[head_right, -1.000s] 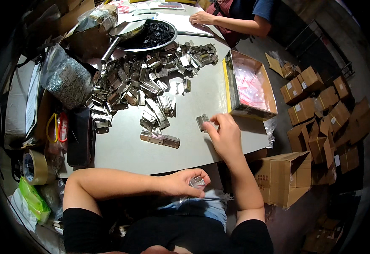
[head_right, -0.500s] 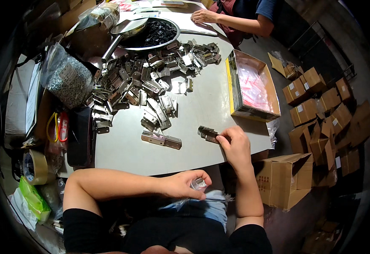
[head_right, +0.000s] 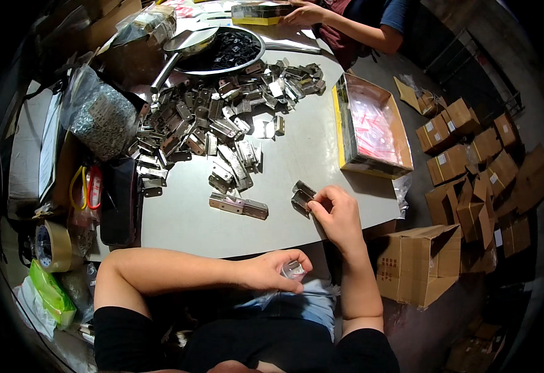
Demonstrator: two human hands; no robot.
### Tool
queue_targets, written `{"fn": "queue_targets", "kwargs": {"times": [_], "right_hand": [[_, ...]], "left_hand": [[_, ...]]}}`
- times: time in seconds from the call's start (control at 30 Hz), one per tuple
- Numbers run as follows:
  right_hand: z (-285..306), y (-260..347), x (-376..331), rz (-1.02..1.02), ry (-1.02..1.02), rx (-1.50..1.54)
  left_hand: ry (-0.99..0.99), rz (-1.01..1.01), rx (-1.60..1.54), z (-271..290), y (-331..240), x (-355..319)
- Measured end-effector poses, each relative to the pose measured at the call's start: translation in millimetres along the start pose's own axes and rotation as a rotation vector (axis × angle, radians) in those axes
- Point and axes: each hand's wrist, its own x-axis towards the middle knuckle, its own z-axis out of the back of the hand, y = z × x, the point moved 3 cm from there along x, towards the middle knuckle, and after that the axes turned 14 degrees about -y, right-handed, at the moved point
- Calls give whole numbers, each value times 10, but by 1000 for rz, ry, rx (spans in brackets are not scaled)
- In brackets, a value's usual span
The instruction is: The person picks up small rectangular metal parts from a pile on a table and places them into small plastic bags. The person then places the filled bags into a cardboard box.
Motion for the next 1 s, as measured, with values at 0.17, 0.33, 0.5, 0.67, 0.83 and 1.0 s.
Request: {"fn": "queue_targets", "kwargs": {"times": [0.17, 0.33, 0.5, 0.67, 0.83, 1.0], "right_hand": [[4, 115, -52, 143, -5, -112], [58, 1, -107, -37, 37, 50], [105, 149, -157, -40, 151, 62], [84, 255, -167, -9, 327, 102], [66, 243, -157, 312, 474, 64], [131, 291, -216, 286, 466, 50]], "left_hand": [[-31, 16, 40, -10, -78, -35], [-34, 22, 28, -7, -39, -17], [-52, -2, 75, 3, -17, -5], [-81, 156, -45, 6, -26, -37], [-111, 216, -244, -24, 92, -22], [-108, 249, -264, -24, 14, -59]]}}
